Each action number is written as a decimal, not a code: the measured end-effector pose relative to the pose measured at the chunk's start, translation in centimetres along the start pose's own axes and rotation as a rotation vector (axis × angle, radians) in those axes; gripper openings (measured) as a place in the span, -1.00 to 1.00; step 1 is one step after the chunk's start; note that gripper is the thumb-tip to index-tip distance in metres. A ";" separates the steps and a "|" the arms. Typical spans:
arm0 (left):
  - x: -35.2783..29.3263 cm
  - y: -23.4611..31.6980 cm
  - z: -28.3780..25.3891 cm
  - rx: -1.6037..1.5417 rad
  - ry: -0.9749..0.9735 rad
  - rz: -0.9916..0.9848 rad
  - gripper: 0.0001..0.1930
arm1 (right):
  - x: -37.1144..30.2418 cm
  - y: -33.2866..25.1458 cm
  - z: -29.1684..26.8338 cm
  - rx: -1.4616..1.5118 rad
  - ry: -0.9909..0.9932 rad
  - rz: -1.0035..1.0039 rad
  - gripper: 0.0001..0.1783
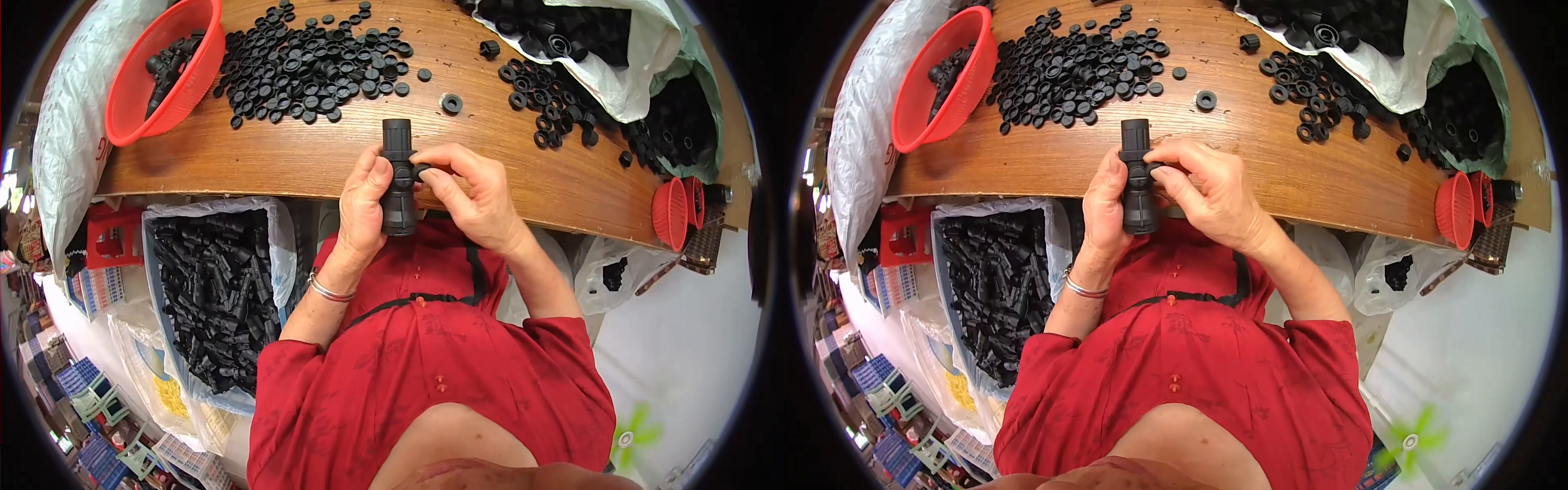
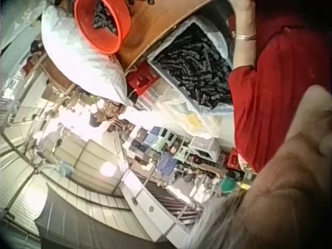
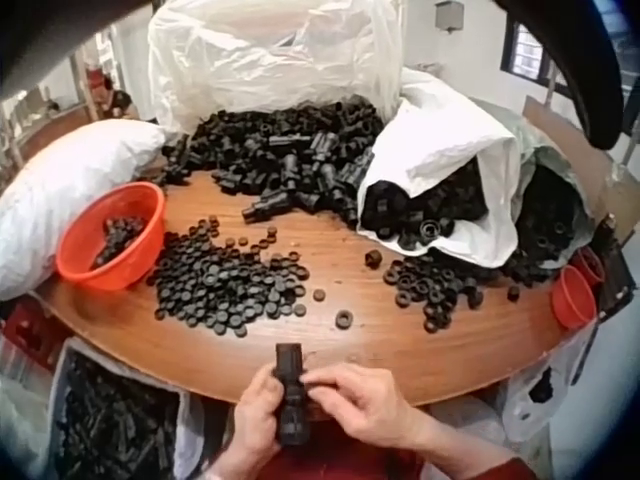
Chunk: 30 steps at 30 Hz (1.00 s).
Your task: The person is assembling various small black plastic components into a larger cylindrical part at a factory workbench.
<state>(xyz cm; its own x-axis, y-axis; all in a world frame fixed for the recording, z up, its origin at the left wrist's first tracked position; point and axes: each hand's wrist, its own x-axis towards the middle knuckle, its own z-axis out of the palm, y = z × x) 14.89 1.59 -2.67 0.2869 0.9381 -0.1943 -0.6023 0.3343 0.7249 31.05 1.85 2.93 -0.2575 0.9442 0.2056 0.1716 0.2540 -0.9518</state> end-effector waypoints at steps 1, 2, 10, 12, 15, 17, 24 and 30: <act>0.2 -0.1 0.4 0.064 0.004 0.053 -0.50 | -0.5 0.2 0.3 0.051 0.066 0.066 -0.82; 0.4 -0.3 0.6 0.127 0.009 0.107 -0.51 | -0.7 0.9 -0.1 -0.016 0.007 0.035 -0.79; 0.4 0.4 1.5 0.182 0.133 0.133 -0.67 | -1.5 1.0 0.3 -0.048 0.055 0.031 -0.76; 0.7 -0.7 2.0 0.220 0.094 0.192 -0.70 | -2.1 1.5 -0.3 -0.177 0.047 -0.043 -0.74; 1.0 -2.2 2.3 0.089 0.005 0.131 -0.78 | -2.8 1.9 0.4 0.053 0.241 0.127 -0.74; 0.6 -1.8 2.9 0.116 0.019 0.176 -0.77 | -3.5 2.9 -0.6 0.088 0.161 0.147 -0.67; -1.0 0.1 3.4 0.706 0.117 0.396 -0.43 | -3.3 2.8 0.2 0.382 0.171 0.170 -0.80; -0.3 0.7 2.9 0.927 -0.021 0.649 -0.32 | -5.2 3.8 -0.2 0.283 0.199 0.132 -0.85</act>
<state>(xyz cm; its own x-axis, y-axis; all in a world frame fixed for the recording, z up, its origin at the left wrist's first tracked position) 16.53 1.27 -0.17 0.1388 0.9051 0.4018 0.1405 -0.4196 0.8968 33.25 -2.07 -1.74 -0.0562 0.9943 0.0903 -0.0855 0.0853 -0.9927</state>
